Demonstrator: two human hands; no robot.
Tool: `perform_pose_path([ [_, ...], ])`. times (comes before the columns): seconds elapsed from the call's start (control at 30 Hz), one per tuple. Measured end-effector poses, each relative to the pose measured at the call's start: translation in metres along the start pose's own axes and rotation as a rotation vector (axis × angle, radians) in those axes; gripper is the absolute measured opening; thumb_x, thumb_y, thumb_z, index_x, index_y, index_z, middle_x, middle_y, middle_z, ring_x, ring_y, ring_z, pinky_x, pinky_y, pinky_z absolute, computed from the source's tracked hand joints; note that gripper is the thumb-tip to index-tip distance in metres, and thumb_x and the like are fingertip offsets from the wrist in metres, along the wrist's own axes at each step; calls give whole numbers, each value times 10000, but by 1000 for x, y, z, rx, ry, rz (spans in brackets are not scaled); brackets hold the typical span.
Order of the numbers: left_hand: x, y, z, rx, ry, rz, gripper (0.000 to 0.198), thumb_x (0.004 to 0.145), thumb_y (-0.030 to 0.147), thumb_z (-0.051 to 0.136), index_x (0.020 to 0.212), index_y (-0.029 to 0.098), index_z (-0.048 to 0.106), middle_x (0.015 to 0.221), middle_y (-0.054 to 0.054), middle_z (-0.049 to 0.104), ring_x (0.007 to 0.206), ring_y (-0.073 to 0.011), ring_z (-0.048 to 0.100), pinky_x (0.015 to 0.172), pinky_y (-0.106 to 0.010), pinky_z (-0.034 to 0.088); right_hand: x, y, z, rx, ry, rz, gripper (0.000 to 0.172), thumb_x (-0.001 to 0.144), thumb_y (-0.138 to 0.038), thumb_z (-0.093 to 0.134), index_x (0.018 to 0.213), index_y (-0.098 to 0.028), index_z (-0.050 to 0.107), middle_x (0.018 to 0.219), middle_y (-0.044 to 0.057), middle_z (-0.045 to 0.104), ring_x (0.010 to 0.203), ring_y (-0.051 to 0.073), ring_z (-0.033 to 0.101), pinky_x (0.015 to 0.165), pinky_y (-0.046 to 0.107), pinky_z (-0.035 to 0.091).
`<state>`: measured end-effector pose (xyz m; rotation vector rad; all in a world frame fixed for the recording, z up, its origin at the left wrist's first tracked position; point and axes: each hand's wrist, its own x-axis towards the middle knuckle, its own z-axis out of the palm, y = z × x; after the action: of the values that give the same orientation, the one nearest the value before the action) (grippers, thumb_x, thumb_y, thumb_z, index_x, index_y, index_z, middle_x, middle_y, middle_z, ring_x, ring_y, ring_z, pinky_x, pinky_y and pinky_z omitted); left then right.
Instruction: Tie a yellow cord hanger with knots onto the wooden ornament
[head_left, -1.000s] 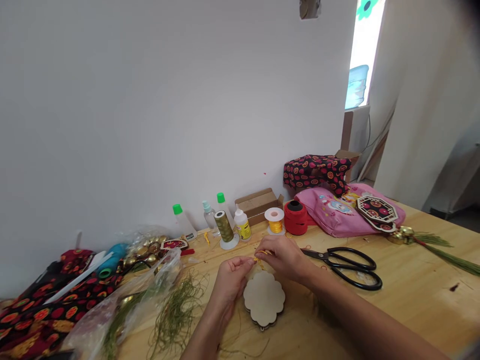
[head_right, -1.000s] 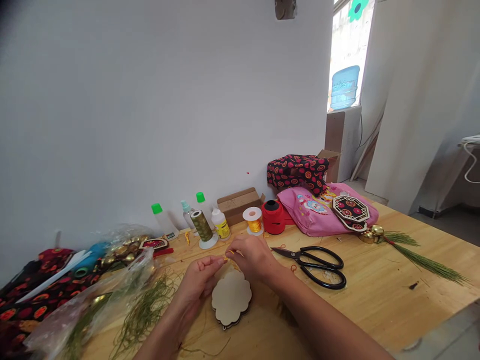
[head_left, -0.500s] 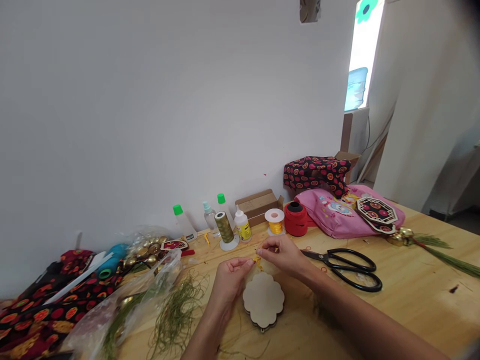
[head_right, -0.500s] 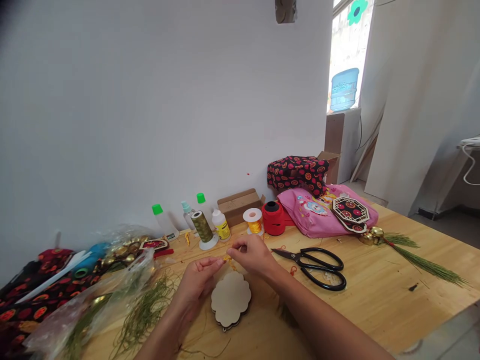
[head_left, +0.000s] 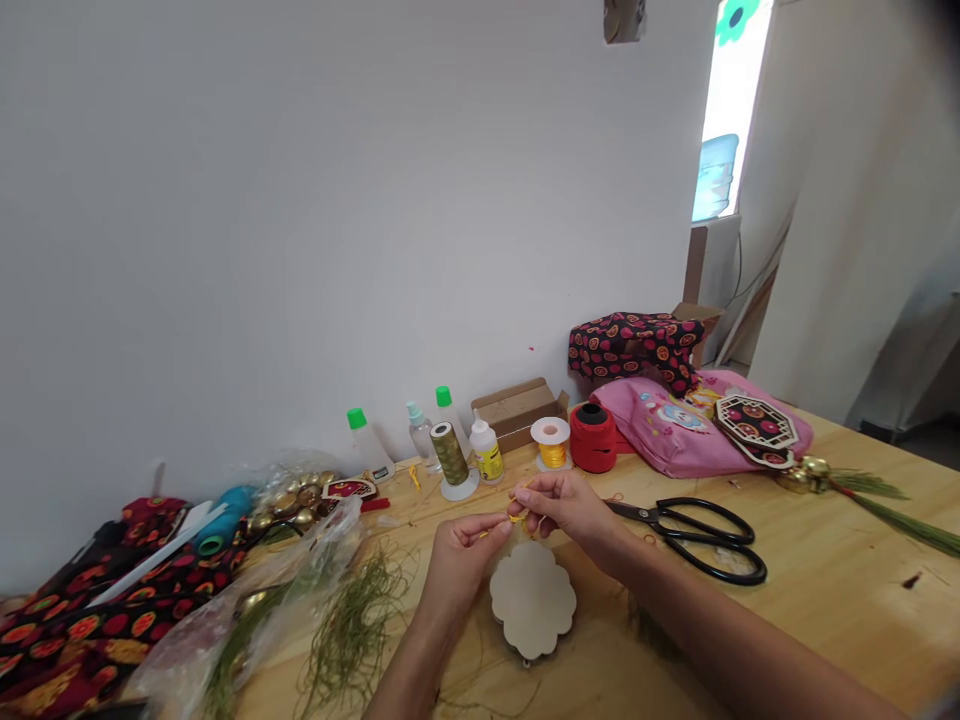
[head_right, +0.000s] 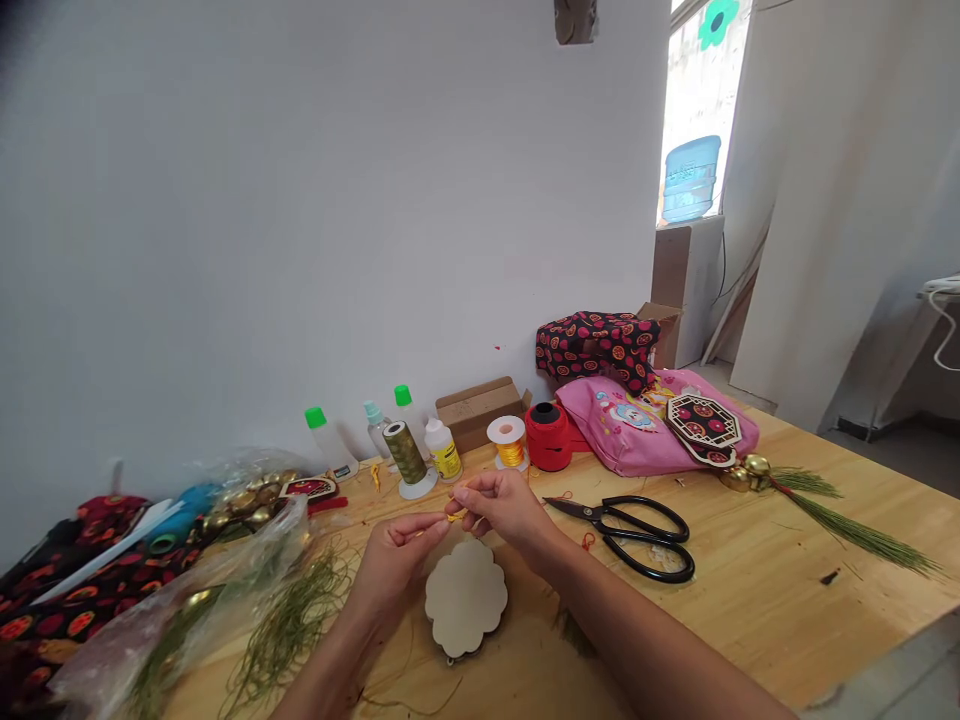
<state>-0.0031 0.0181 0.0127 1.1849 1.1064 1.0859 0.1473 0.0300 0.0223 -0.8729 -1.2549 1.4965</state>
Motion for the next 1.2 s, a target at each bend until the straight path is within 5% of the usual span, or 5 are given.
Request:
perform_pose_path([
  [0.47, -2, 5, 4, 132, 50, 26, 216, 520, 310, 684, 582, 105, 661, 470, -23, 607, 403, -98, 476, 397, -194, 352, -5, -7, -2, 172, -8, 80, 219, 637, -340, 617, 659, -123, 596, 709, 21, 619, 449, 13, 437, 423, 140, 309],
  [0.77, -3, 6, 5, -70, 3, -52, 219, 540, 317, 678, 596, 106, 653, 494, -10, 603, 442, -96, 491, 445, -198, 367, 0, 7, 8, -111, -37, -184, 195, 632, -327, 609, 697, -145, 638, 641, 9, 609, 480, 57, 455, 476, 198, 362],
  [1.03, -7, 3, 9, -75, 8, -108, 211, 519, 296, 696, 607, 110, 654, 457, -18, 615, 371, -90, 477, 402, -201, 363, 3, 3, -2, -68, 135, -125, 271, 634, -381, 590, 773, -156, 649, 756, 35, 618, 514, 65, 423, 441, 184, 323],
  [1.2, -5, 5, 11, -47, 35, -90, 217, 498, 298, 699, 580, 101, 660, 482, -36, 633, 408, -105, 506, 420, -202, 373, 2, -2, -5, -52, 217, -77, 251, 598, -371, 626, 672, -133, 652, 522, -18, 536, 397, 33, 300, 389, 185, 247],
])
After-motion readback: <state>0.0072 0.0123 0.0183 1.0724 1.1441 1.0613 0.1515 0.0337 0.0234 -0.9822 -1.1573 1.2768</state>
